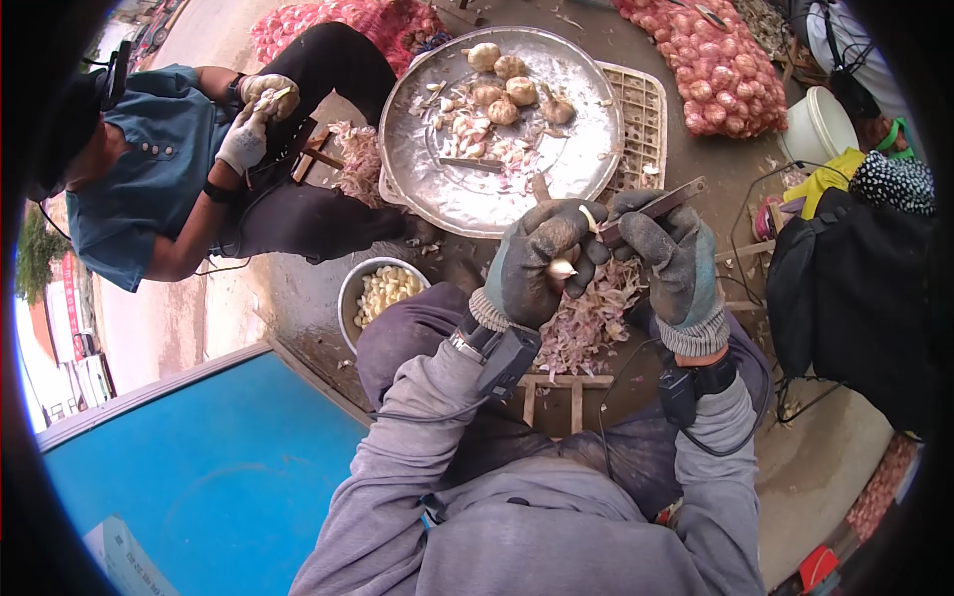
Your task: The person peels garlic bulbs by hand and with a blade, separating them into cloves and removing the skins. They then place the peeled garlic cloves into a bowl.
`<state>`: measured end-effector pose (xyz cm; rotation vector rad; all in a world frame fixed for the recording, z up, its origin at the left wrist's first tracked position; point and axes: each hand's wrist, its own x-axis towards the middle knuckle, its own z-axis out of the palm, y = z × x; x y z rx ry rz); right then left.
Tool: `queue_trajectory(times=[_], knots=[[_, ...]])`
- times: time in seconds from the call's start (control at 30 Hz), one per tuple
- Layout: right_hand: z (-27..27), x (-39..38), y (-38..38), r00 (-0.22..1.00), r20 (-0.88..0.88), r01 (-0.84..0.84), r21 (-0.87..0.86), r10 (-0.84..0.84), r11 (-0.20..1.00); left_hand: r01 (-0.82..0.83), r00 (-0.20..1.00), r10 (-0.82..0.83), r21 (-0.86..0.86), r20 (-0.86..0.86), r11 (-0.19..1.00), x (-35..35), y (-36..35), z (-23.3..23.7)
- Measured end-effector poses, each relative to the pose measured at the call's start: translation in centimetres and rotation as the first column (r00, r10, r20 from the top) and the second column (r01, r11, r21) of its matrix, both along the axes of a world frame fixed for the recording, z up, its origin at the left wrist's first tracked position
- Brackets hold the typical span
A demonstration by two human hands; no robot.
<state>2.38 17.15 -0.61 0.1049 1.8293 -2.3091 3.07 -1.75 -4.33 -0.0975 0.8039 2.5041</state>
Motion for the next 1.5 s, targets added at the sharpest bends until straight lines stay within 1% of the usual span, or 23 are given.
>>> queue_trajectory(times=[0.07, 0.2, 0.3, 0.47, 0.8, 0.83, 0.9, 0.93, 0.97, 1.0, 1.03, 1.1, 1.13, 1.17, 1.2, 1.23, 1.27, 1.3, 1.37, 1.4, 1.43, 1.47, 1.5], knots=[[-0.3, -0.4, 0.5, 0.989, 0.111, -0.079, -0.139, 0.095, 0.987, -0.064, 0.998, 0.065, -0.136, 0.007, 0.989, 0.0, 0.4, 1.3], [-0.1, -0.4, 0.5, 0.989, 0.108, -0.090, -0.140, 0.106, 0.986, -0.054, 0.998, 0.059, -0.168, 0.023, 0.984, -0.1, 0.4, 1.6], [0.1, -0.4, 0.8, 0.981, 0.158, -0.089, -0.143, 0.112, 0.986, -0.020, 0.998, 0.002, -0.268, -0.070, 0.963, -0.3, 0.1, 1.6], [-0.1, -0.2, 1.0, 0.962, 0.248, -0.044, -0.278, 0.116, 0.960, -0.028, 0.997, 0.004, -0.313, -0.076, 0.949, -0.3, -0.1, 1.2], [-0.3, -0.6, 2.3, 0.971, 0.195, -0.033, -0.461, 0.137, 0.887, -0.136, 0.980, 0.052, -0.452, -0.194, 0.881, 0.0, 0.2, 1.3], [-0.5, -0.8, 2.7, 0.982, 0.169, -0.009, -0.421, 0.088, 0.907, -0.137, 0.979, 0.052, -0.455, -0.196, 0.880, -0.1, 0.2, 1.4], [-0.5, -1.0, 3.2, 0.989, 0.139, 0.008, -0.392, 0.051, 0.920, -0.044, 0.995, 0.011, -0.335, -0.099, 0.941, -0.3, -0.4, 1.8], [0.1, -1.0, 3.4, 0.992, 0.105, -0.056, -0.155, 0.073, 0.986, -0.059, 0.995, 0.026, -0.348, -0.100, 0.936, -0.4, -0.5, 2.1], [0.5, -1.0, 3.2, 0.991, 0.071, -0.119, 0.084, 0.113, 0.989, -0.163, 0.976, 0.085, -0.409, -0.202, 0.898, -0.5, -0.6, 2.5], [1.0, -0.7, 2.7, 0.982, 0.114, -0.163, 0.092, 0.153, 0.982, -0.274, 0.942, 0.138, -0.467, -0.304, 0.841, -0.5, -1.2, 3.0], [1.3, -0.4, 2.0, 0.976, 0.138, -0.183, 0.095, 0.169, 0.979, -0.231, 0.962, 0.171, -0.302, -0.211, 0.925, -0.8, -2.5, 4.2], [0.8, 0.1, 0.9, 0.967, 0.092, -0.253, 0.249, 0.238, 0.935, -0.502, 0.832, 0.321, -0.366, -0.452, 0.784, -0.7, -4.0, 5.4], [0.7, 0.2, 0.5, 0.958, 0.122, -0.282, 0.252, 0.259, 0.926, -0.467, 0.871, 0.360, -0.330, -0.335, 0.821, -0.9, -5.6, 6.8], [0.6, 0.3, 0.3, 0.948, 0.151, -0.312, 0.263, 0.281, 0.913, -0.547, 0.757, 0.348, -0.244, -0.553, 0.801, -0.6, -7.7, 6.1], [0.6, 0.4, 0.1, 0.938, 0.188, -0.335, 0.283, 0.291, 0.898, -0.712, 0.622, 0.264, -0.391, -0.738, 0.584, -0.4, -10.1, 5.2], [0.4, 0.4, 0.0, 0.930, 0.182, -0.360, 0.276, 0.320, 0.891, -0.841, 0.495, 0.105, -0.445, -0.863, 0.308, -0.1, -12.6, 4.4], [0.2, 0.4, 0.0, 0.926, 0.196, -0.371, 0.322, 0.322, 0.871, -0.942, 0.311, -0.214, -0.330, -0.926, 0.057, 0.0, -15.4, 4.1], [0.1, 0.4, -0.1, 0.923, 0.210, -0.380, 0.368, 0.322, 0.849, -0.840, 0.539, -0.064, -0.542, -0.840, 0.036, 1.8, -17.5, 3.4], [0.2, 0.6, -0.5, 0.909, 0.226, -0.410, 0.328, 0.350, 0.851, -0.749, 0.658, -0.125, -0.663, -0.743, -0.002, 4.2, -19.7, 5.3], [0.1, 0.7, -0.6, 0.902, 0.241, -0.422, 0.319, 0.357, 0.849, -0.622, 0.782, 0.132, -0.773, -0.609, 0.121, 5.3, -21.8, 3.0], [0.1, 0.8, -0.7, 0.896, 0.256, -0.431, 0.310, 0.362, 0.847, -0.501, 0.847, 0.353, -0.818, -0.397, 0.282, 6.6, -23.9, 0.3], [-0.2, 0.9, -0.7, 0.894, 0.242, -0.442, 0.328, 0.378, 0.835, -0.379, 0.842, 0.479, -0.904, -0.247, 0.199, 7.5, -24.2, -0.1], [-0.1, 1.0, -0.9, 0.891, 0.236, -0.448, 0.327, 0.387, 0.832, -0.322, 0.800, 0.584, -0.921, -0.140, 0.221, 8.5, -25.2, -1.6]])
